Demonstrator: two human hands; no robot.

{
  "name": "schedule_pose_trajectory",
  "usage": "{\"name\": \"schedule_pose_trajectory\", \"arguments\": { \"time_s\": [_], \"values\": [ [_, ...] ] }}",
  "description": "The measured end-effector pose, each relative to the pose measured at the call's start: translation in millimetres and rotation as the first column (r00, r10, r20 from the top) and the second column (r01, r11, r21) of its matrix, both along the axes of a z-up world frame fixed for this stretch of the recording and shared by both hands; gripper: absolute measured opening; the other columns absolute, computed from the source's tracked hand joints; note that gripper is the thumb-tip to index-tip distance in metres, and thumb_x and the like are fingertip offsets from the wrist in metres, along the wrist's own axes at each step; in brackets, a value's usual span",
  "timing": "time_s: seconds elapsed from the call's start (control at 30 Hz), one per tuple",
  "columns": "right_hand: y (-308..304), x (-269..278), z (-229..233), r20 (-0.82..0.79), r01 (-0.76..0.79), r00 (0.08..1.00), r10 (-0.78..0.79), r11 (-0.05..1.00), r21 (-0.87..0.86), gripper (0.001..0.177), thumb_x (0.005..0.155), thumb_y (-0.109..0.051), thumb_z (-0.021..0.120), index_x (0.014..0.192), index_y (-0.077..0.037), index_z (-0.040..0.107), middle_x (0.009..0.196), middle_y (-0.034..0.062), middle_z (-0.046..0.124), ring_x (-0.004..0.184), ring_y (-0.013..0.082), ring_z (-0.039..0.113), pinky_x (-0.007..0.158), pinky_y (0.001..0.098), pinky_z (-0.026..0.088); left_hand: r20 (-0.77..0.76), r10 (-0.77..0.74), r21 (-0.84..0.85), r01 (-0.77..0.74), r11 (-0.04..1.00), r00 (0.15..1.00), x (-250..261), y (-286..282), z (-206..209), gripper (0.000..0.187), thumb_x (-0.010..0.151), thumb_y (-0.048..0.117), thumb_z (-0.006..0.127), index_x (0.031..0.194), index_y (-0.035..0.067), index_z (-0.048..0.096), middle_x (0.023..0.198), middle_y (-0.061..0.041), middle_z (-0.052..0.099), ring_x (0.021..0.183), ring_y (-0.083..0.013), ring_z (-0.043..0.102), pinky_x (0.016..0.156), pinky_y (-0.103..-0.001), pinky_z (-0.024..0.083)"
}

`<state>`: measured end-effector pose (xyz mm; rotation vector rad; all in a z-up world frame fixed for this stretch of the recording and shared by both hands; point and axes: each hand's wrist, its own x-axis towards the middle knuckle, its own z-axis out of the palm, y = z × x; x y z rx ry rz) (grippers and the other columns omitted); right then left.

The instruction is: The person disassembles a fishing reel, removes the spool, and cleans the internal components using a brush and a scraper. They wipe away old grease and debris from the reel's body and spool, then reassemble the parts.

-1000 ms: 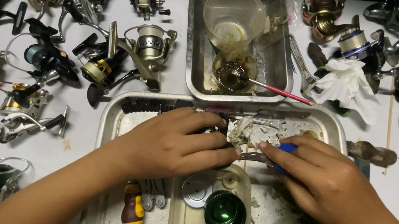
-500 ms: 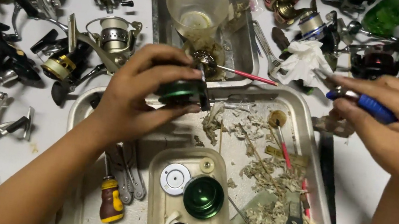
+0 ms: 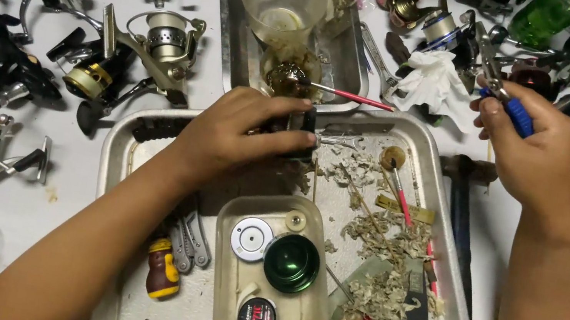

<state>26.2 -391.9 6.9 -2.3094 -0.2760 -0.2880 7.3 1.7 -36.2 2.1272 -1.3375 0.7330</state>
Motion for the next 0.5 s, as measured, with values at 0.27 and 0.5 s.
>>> {"name": "schedule_pose_trajectory", "arguments": {
  "time_s": [0.27,0.5],
  "values": [
    [-9,9,-10,-0.068,-0.034,0.998,0.006,0.909,-0.415,0.042,0.105,-0.029,0.056,0.129,0.004,0.069,0.123,0.0217,0.068,0.112,0.0371,0.063,0.095,0.0471,0.046,-0.034,0.018,-0.006,-0.019,1.000,0.999,-1,7,4,0.040,0.103,-0.001,0.072,0.139,0.012,0.060,0.144,-0.023,0.058,0.109,-0.0382,0.064,0.087,-0.045,0.047],
    [-23,28,-39,-0.191,-0.139,0.981,0.036,0.814,-0.563,0.050,0.099,-0.035,0.058,0.135,-0.002,0.063,0.118,0.0203,0.063,0.111,0.0378,0.059,0.093,0.0493,0.046,-0.140,0.009,-0.185,-0.036,0.982,0.990,3,13,-1,0.044,0.096,0.014,0.082,0.132,0.002,0.060,0.140,-0.027,0.058,0.126,-0.0428,0.064,0.103,-0.052,0.055]
  ]
}}
